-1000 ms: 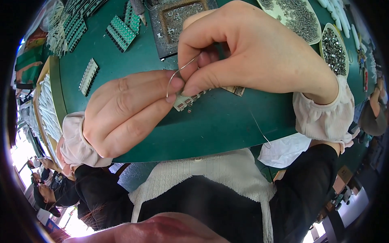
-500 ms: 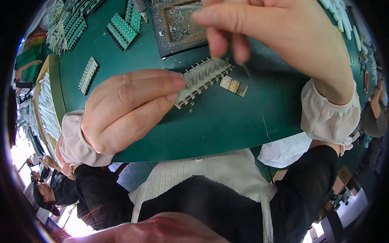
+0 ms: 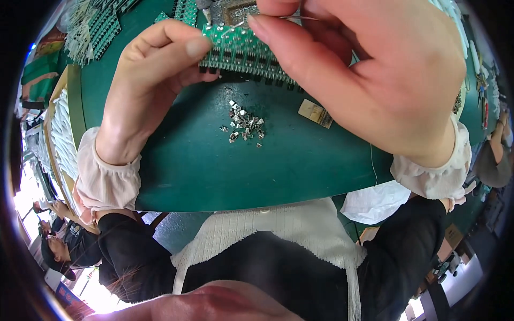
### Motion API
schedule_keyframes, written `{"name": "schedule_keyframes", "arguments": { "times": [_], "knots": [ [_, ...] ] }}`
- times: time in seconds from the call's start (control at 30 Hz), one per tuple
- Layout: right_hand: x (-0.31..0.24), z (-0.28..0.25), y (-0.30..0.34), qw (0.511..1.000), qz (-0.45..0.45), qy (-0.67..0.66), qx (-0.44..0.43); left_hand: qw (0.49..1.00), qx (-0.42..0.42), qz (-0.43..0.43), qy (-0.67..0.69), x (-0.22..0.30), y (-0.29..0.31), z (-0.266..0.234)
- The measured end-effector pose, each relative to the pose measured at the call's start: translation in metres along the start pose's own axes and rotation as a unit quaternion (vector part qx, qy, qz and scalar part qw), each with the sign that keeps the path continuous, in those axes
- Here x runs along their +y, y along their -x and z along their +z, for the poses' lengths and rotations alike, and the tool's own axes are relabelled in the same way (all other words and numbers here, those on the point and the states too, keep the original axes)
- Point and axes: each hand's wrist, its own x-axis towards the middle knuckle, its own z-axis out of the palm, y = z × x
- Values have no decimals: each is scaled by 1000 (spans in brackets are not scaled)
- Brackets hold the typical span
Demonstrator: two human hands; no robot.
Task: Manually assembling small metallic components and needles onto green electronic circuit strips at a factory workstation.
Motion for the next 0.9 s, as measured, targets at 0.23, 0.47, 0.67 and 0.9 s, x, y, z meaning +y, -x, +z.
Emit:
{"name": "schedule_keyframes", "arguments": {
  "times": [0.23,0.47,0.67,0.9],
  "knots": [
    [3,11,-12,996,-86,25,20,999,17,-4,28,14,2,6],
    [-1,6,-17,991,-85,89,-59,982,82,-109,129,24,5,12],
    [-4,-7,-16,985,-56,122,-110,983,62,-101,138,23,3,10],
    [15,-15,-11,982,121,42,-141,1000,-8,-4,28,11,1,-1]
  ]
}}
